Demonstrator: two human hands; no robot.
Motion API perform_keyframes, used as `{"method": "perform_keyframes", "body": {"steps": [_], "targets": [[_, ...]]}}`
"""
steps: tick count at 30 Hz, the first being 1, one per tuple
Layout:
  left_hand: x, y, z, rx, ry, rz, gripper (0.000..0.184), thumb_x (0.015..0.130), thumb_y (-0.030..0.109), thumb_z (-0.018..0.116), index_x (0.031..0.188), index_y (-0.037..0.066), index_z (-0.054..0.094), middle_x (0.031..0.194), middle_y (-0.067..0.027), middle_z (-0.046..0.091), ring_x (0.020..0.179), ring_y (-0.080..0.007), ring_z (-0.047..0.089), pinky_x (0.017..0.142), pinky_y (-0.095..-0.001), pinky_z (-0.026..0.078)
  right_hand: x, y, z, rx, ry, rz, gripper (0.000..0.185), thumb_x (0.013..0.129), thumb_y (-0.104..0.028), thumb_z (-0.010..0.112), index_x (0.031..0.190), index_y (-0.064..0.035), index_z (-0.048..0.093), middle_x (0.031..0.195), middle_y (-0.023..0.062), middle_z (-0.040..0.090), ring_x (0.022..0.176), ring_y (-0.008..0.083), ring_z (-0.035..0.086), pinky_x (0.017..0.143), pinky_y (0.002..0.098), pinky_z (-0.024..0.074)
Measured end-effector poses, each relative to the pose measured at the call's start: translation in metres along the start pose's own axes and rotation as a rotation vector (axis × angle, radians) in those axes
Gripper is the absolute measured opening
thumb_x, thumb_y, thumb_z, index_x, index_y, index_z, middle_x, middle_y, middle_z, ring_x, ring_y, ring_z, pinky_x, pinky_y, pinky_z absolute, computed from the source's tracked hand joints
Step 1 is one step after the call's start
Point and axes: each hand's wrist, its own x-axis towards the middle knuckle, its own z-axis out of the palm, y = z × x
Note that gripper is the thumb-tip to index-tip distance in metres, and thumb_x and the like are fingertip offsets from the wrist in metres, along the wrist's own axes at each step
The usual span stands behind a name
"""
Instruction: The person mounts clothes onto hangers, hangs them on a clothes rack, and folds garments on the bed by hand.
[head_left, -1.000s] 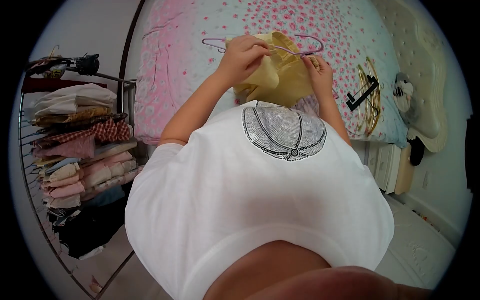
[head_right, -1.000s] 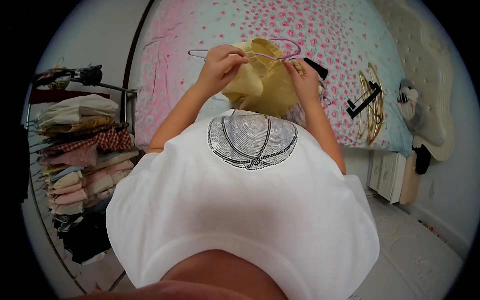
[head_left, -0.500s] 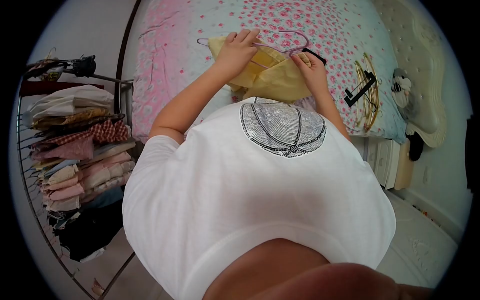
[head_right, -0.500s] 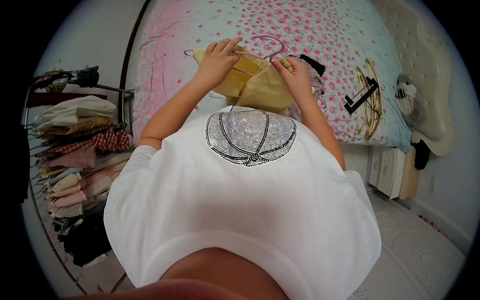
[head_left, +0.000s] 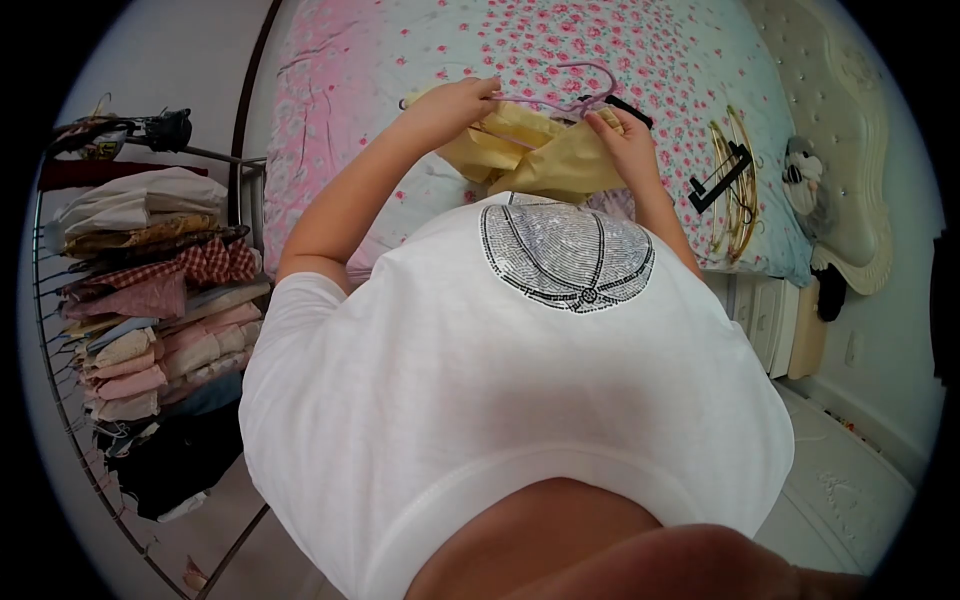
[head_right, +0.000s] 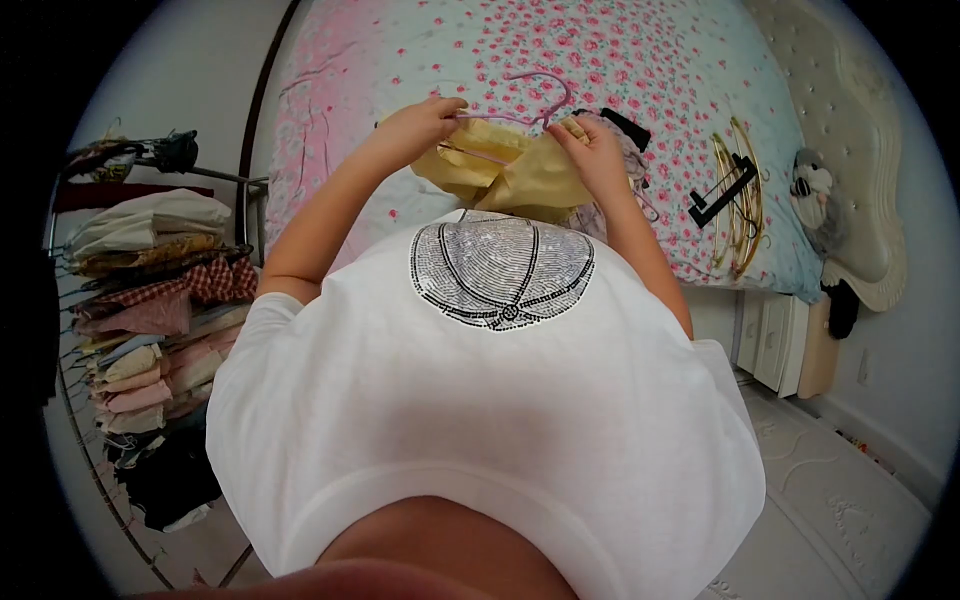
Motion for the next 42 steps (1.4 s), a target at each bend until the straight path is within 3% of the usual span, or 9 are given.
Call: {"method": "perform_keyframes", "body": {"steps": [3,7,10,16,19,22,28,31,42], "targets": [[0.002,0.005,0.002,0.086,0.176,0.660,0.018,0.074,0.002,0.056,0.091,0.002,0.054,0.099,-0.0112,0.056,0.090,-0.0272,0.052,0.078,-0.0342,0.043,0.001,0.002,0.000,-0.011,-0.027,0.005,0.022,0.079,-0.024,0.063,0.078,-0.0016,0.060,0.066,-0.0013,0.055,0.060,0.0055,0.047,0.055,0.0219,0.0382],[0.005,0.033,0.018,-0.261,0.259,0.482,0.018,0.074,0.002,0.058,0.091,0.004,0.054,0.087,-0.0084,0.055,0.082,-0.0249,0.052,0.072,-0.0332,0.042,-0.004,-0.018,0.015,-0.101,0.035,-0.084,0.021,0.079,-0.023,0.062,0.080,-0.0021,0.057,0.069,-0.0006,0.056,0.062,0.0066,0.049,0.056,0.0229,0.0394],[0.010,0.044,0.027,-0.300,0.341,0.459,0.017,0.074,0.004,0.059,0.091,0.006,0.056,0.085,-0.0078,0.056,0.080,-0.0240,0.052,0.071,-0.0321,0.041,-0.002,-0.013,0.016,-0.087,-0.061,-0.160,0.021,0.078,-0.023,0.062,0.081,-0.0030,0.056,0.070,0.0000,0.056,0.064,0.0077,0.050,0.057,0.0236,0.0403],[0.015,0.039,0.030,-0.293,0.310,0.453,0.013,0.074,0.014,0.062,0.084,0.006,0.064,0.074,-0.0060,0.059,0.074,-0.0203,0.052,0.066,-0.0304,0.040,-0.005,-0.014,0.010,-0.034,-0.075,0.115,0.022,0.079,-0.025,0.061,0.080,-0.0035,0.057,0.070,-0.0007,0.056,0.064,0.0063,0.049,0.057,0.0216,0.0398],[0.020,0.035,0.035,-0.353,0.270,0.302,0.016,0.074,0.020,0.063,0.083,0.006,0.065,0.073,-0.0052,0.061,0.072,-0.0190,0.052,0.066,-0.0303,0.040,-0.006,-0.015,0.010,0.113,-0.147,0.155,0.023,0.080,-0.025,0.062,0.083,-0.0027,0.059,0.072,-0.0019,0.056,0.065,0.0054,0.049,0.057,0.0203,0.0395],[0.022,0.028,0.038,-0.371,0.243,0.260,0.018,0.073,0.022,0.064,0.085,0.007,0.065,0.075,-0.0039,0.062,0.072,-0.0182,0.052,0.067,-0.0299,0.041,-0.009,-0.013,0.011,0.286,-0.220,0.186,0.024,0.079,-0.025,0.062,0.084,-0.0022,0.060,0.074,-0.0026,0.056,0.066,0.0049,0.049,0.058,0.0194,0.0393],[0.017,0.040,0.033,-0.586,0.177,0.270,0.014,0.069,0.015,0.066,0.081,0.008,0.064,0.074,-0.0028,0.060,0.075,-0.0170,0.053,0.068,-0.0288,0.041,-0.010,-0.007,0.016,0.222,-0.182,0.185,0.025,0.080,-0.027,0.061,0.086,-0.0022,0.061,0.073,-0.0033,0.055,0.065,0.0038,0.047,0.058,0.0183,0.0370],[0.018,0.040,0.033,-0.439,0.218,0.341,0.014,0.066,0.011,0.067,0.080,0.008,0.064,0.074,-0.0027,0.060,0.075,-0.0170,0.053,0.068,-0.0291,0.042,-0.008,0.000,0.018,0.240,-0.152,0.211,0.026,0.080,-0.028,0.060,0.085,-0.0025,0.061,0.071,-0.0049,0.052,0.063,0.0031,0.044,0.055,0.0184,0.0342],[0.019,0.039,0.038,-0.362,0.304,0.336,0.015,0.064,0.014,0.070,0.077,0.010,0.063,0.072,-0.0010,0.060,0.072,-0.0170,0.053,0.066,-0.0297,0.040,-0.009,0.000,0.022,0.226,-0.135,0.179,0.025,0.081,-0.029,0.059,0.081,-0.0037,0.061,0.065,-0.0077,0.047,0.059,0.0021,0.038,0.051,0.0185,0.0296]]}}
